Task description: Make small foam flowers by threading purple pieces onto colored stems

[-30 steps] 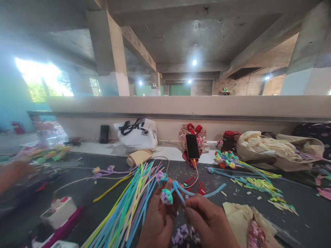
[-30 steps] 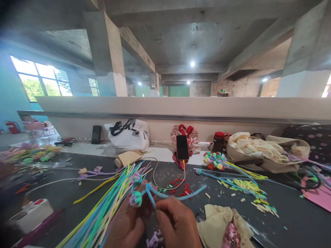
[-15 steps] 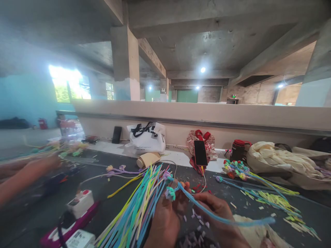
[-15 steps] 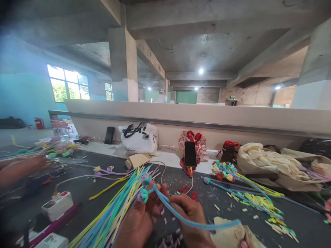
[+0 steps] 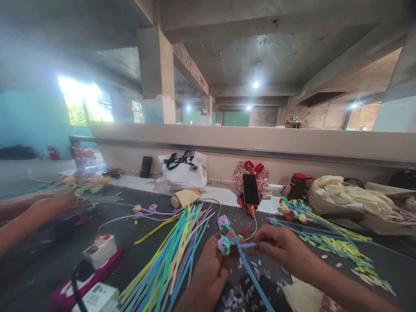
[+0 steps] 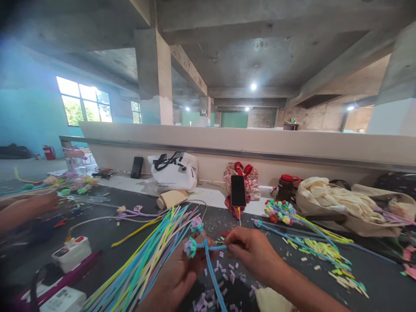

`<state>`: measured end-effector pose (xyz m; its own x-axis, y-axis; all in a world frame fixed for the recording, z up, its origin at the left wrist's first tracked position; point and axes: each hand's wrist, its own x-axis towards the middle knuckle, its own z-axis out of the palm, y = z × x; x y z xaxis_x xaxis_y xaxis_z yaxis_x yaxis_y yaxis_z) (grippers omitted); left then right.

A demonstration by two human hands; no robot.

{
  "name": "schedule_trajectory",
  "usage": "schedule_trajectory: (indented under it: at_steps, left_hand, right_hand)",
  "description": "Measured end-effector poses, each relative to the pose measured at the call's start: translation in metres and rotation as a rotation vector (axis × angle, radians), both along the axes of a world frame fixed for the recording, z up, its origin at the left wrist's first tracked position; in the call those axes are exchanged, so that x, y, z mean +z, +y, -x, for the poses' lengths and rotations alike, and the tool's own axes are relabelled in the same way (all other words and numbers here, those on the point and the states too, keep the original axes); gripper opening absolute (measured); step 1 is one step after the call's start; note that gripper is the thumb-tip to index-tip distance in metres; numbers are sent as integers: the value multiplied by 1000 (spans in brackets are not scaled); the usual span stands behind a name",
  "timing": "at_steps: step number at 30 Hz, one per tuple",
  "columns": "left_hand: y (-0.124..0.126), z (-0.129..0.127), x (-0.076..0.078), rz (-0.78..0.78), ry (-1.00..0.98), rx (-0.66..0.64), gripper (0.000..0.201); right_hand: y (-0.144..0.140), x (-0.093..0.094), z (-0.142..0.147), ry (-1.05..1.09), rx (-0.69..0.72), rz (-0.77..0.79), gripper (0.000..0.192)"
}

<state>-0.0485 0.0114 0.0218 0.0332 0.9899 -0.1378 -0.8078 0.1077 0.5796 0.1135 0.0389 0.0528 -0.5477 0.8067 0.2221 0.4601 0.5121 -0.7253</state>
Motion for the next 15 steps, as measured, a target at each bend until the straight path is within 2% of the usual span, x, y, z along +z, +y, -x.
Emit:
schedule_trajectory:
  at_steps: [3,6,12,15]
  left_hand:
    - [2,-1,-4,-52,92,-46,5]
    - [6,-2,-8,-45,142,-74,10]
    - [6,-3,-7,-70,194,-40,9]
    - [2,-2,-4,-38,141,-3,9]
  right_hand:
    - [1,-6,6,123,74,296,6]
    - [1,-10,14,232,118,539,10]
    - [-2,-15,27,348,44,613,26]
    - [-7,-22,34,493,112,742,27]
